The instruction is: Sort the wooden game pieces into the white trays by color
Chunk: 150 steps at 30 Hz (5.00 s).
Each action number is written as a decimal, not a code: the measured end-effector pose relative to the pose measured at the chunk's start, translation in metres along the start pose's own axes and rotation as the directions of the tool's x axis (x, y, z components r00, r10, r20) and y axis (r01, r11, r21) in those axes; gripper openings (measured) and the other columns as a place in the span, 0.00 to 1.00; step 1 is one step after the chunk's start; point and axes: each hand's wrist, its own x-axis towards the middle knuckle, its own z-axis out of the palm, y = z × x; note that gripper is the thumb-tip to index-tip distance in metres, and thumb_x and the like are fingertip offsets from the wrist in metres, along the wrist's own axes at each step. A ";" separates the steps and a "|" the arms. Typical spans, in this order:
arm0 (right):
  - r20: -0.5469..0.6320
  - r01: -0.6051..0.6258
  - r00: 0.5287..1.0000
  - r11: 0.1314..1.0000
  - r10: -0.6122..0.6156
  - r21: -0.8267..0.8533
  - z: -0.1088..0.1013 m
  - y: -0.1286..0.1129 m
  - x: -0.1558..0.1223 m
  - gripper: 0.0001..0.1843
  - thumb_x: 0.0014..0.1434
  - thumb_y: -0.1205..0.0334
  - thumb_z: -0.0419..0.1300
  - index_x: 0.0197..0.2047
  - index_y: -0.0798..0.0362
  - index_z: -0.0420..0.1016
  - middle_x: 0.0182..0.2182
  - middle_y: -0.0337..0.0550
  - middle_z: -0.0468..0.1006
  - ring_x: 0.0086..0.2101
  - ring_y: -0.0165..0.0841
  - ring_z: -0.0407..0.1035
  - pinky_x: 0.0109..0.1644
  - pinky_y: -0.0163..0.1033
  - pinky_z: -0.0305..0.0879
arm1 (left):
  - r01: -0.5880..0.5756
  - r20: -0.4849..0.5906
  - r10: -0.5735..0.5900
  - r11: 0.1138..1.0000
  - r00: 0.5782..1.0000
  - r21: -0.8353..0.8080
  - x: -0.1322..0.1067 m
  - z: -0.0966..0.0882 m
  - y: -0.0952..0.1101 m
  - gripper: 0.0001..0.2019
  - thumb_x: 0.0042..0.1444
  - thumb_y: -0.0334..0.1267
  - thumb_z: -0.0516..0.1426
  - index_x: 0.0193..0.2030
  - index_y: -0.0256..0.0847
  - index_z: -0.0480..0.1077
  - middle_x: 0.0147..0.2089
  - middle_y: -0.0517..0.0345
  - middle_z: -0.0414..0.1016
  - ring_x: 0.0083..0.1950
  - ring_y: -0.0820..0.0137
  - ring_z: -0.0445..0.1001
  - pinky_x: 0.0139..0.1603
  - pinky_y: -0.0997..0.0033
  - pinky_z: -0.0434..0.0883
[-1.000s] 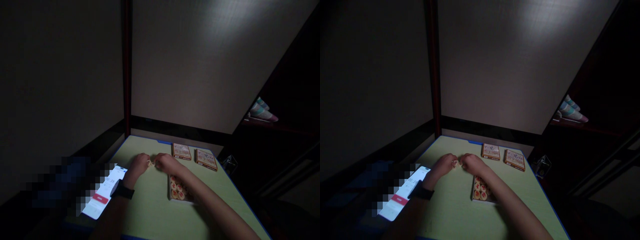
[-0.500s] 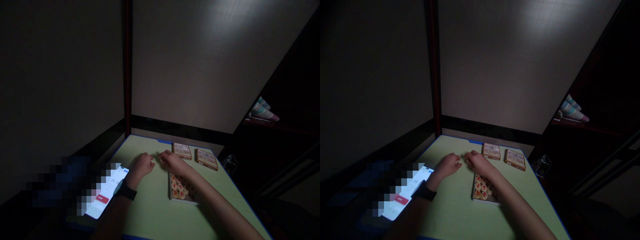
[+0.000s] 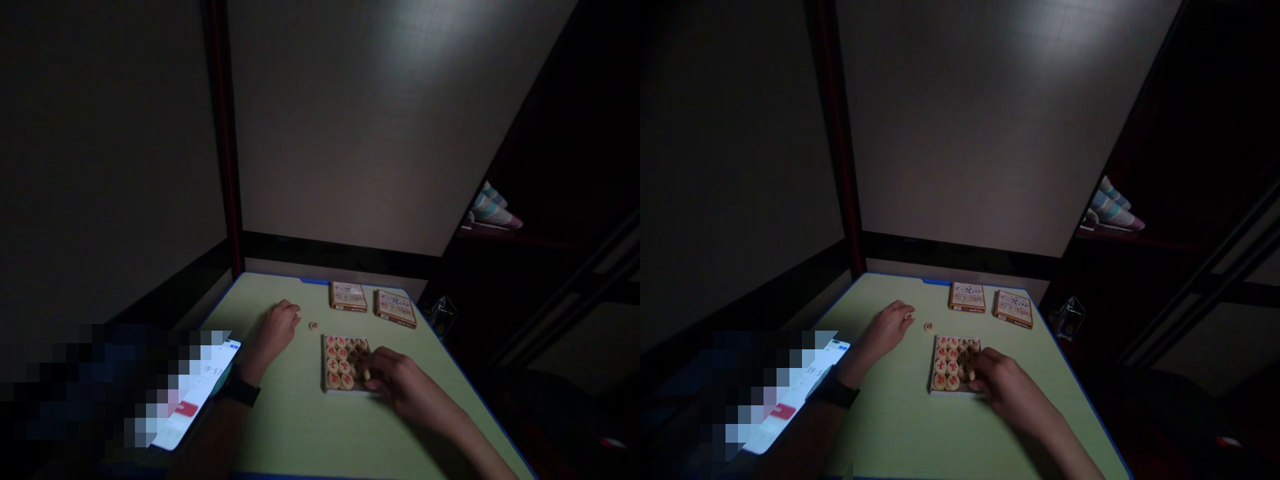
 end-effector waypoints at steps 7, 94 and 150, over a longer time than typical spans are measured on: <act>0.048 -0.070 0.996 0.993 0.075 -0.093 0.005 0.000 -0.002 0.10 0.61 0.72 0.55 0.42 0.54 0.75 0.42 0.47 0.71 0.39 0.35 0.70 0.44 0.38 0.65 | -0.089 -0.169 0.054 0.974 0.984 -0.208 0.004 0.007 -0.001 0.13 0.60 0.29 0.55 0.49 0.39 0.76 0.47 0.51 0.77 0.49 0.65 0.76 0.56 0.66 0.72; 0.197 0.092 0.975 0.994 -0.103 0.065 0.001 0.019 0.020 0.10 0.54 0.69 0.68 0.41 0.51 0.82 0.34 0.40 0.80 0.34 0.32 0.72 0.37 0.34 0.62 | 0.148 0.262 -0.179 0.980 0.948 0.133 -0.011 -0.026 0.002 0.15 0.54 0.47 0.63 0.45 0.41 0.73 0.48 0.52 0.75 0.47 0.62 0.75 0.44 0.68 0.66; 0.036 0.061 0.996 0.949 -0.076 0.311 -0.003 0.035 0.018 0.12 0.61 0.59 0.61 0.41 0.55 0.84 0.33 0.46 0.79 0.32 0.32 0.70 0.35 0.36 0.65 | 0.034 0.239 -0.031 0.999 0.970 -0.009 -0.007 -0.011 -0.004 0.04 0.61 0.30 0.55 0.40 0.38 0.70 0.44 0.48 0.77 0.50 0.63 0.74 0.51 0.68 0.66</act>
